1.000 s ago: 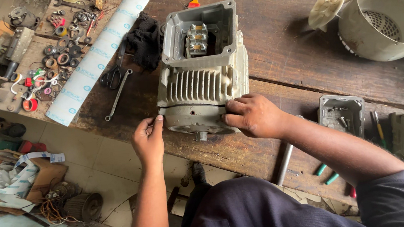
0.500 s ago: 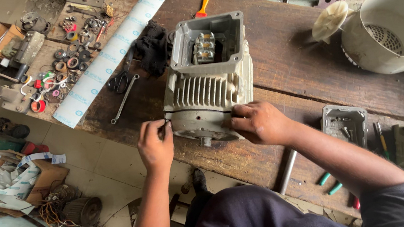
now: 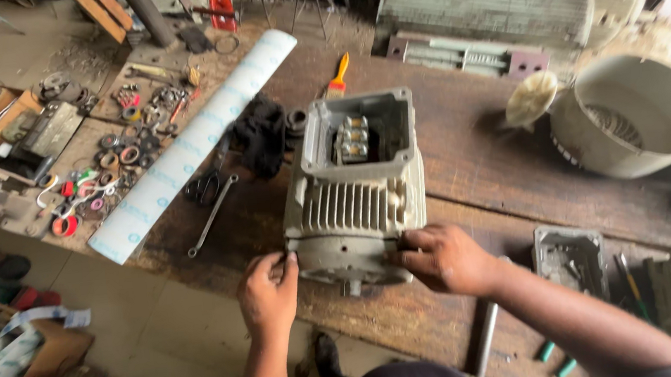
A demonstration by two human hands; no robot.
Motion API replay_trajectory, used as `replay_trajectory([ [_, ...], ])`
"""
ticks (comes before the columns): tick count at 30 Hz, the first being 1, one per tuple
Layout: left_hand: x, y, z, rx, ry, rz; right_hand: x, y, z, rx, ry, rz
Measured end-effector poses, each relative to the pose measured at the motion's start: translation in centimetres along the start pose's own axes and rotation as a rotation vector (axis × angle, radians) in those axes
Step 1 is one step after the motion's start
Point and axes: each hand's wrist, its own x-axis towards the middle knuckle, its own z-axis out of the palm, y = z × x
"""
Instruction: The person works on an electric motor on a cluttered wooden workbench, repositioning the motor and using a wrench to loosen and tighten bolts on its housing. They turn the motor to reach different sides and continue working on the fasteners by hand and with the wrench.
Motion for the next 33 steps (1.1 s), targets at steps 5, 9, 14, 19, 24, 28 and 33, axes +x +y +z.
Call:
replay_trajectory([
  [5, 0.8, 0.9, -1.0, 0.122, -0.038, 0.032, 0.7, -0.5, 0.6, -0.019, -0.038, 0.028],
  [9, 0.9, 1.0, -1.4, 0.222, -0.029, 0.157, 1.0, -0.9, 0.4, 0.085, 0.053, 0.033],
  [14, 1.1, 0.3, -1.7, 0.315, 0.084, 0.534, 1.4, -0.9, 0.4, -0.051, -0.043, 0.041],
  [19, 1.7, -1.8, -2.3, 0.370, 0.000, 0.793, 1.3, -1.0, 0.6, 0.027, -0.049, 0.104],
  [24, 2.2, -2.2, -1.6, 0.088, -0.065, 0.580, 1.1, -1.1, 0.6, -0.048, 0.009, 0.017],
  [28, 2.3, -1.5, -1.4, -0.113, -0.219, 0.049, 0.8, -0.7, 1.0, -0.069, -0.080, 0.045],
  [33, 1.7, 0.3, -2.3, 0.168, -0.148, 0.150, 0.1, -0.7, 0.9, -0.042, -0.020, 0.058],
])
